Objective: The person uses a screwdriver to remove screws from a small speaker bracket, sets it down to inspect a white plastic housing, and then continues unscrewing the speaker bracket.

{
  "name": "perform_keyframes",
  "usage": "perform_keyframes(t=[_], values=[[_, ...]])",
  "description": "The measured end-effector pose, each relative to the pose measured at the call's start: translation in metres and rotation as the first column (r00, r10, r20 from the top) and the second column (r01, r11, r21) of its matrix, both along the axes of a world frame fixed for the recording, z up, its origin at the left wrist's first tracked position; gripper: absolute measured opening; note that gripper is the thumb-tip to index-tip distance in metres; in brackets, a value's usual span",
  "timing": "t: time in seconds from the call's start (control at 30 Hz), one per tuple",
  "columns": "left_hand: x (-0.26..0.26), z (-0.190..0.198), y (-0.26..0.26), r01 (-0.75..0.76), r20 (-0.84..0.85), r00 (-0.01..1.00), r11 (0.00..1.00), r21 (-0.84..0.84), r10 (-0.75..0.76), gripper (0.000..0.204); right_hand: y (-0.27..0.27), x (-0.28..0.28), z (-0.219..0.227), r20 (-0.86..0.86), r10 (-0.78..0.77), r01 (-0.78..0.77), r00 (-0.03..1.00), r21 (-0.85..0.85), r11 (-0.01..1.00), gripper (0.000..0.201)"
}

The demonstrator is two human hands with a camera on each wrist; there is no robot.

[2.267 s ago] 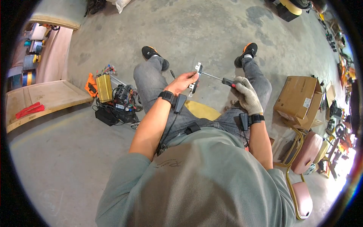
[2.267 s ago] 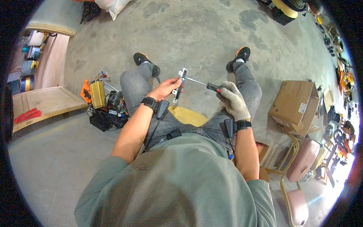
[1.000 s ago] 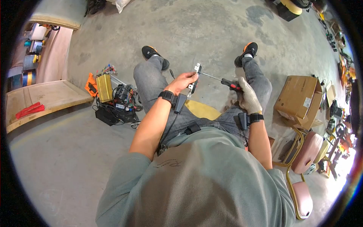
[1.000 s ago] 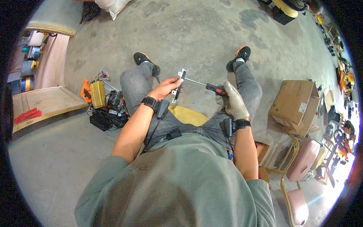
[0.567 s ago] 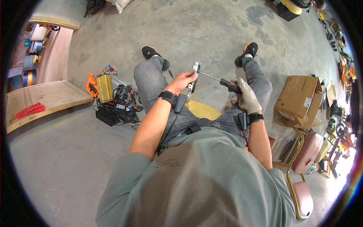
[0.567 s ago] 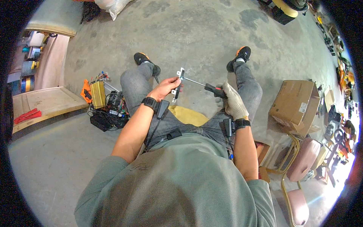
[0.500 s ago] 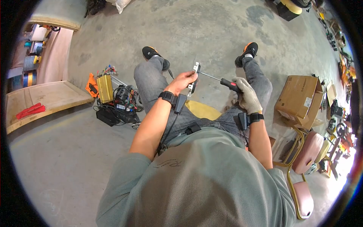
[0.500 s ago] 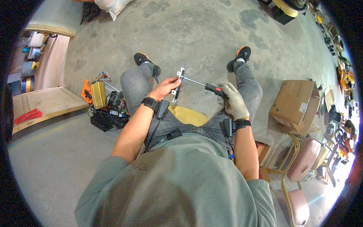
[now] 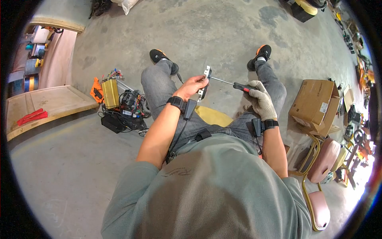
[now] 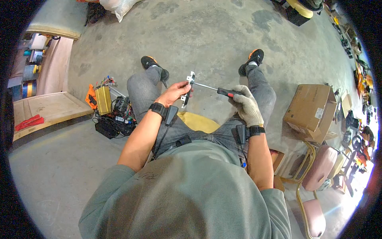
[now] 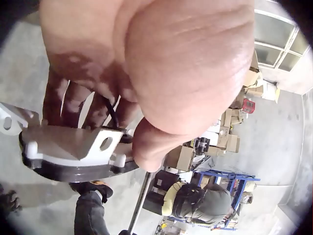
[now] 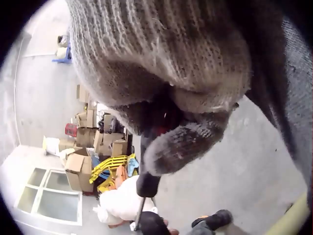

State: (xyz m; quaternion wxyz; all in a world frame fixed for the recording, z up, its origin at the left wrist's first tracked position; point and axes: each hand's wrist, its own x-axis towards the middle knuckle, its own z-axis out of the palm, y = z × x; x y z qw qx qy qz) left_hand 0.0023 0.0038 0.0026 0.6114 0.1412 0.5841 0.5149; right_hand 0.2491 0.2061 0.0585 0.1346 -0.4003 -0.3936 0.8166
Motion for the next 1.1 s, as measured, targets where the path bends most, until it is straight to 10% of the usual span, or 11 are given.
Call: perform_keyframes(t=[0.3, 1.1], values=[[0.002, 0.002, 0.001, -0.022, 0.017, 1.0, 0.999, -0.025, 0.022, 0.053, 0.012, 0.003, 0.001, 0.101, 0.218, -0.205, 0.971, -0.126, 0.971, 0.032], [0.001, 0.007, 0.001, -0.005, -0.035, 0.999, 1.0, -0.023, 0.005, 0.055, 0.003, -0.002, 0.013, 0.043, 0.047, -0.037, 0.998, -0.21, 0.977, 0.024]])
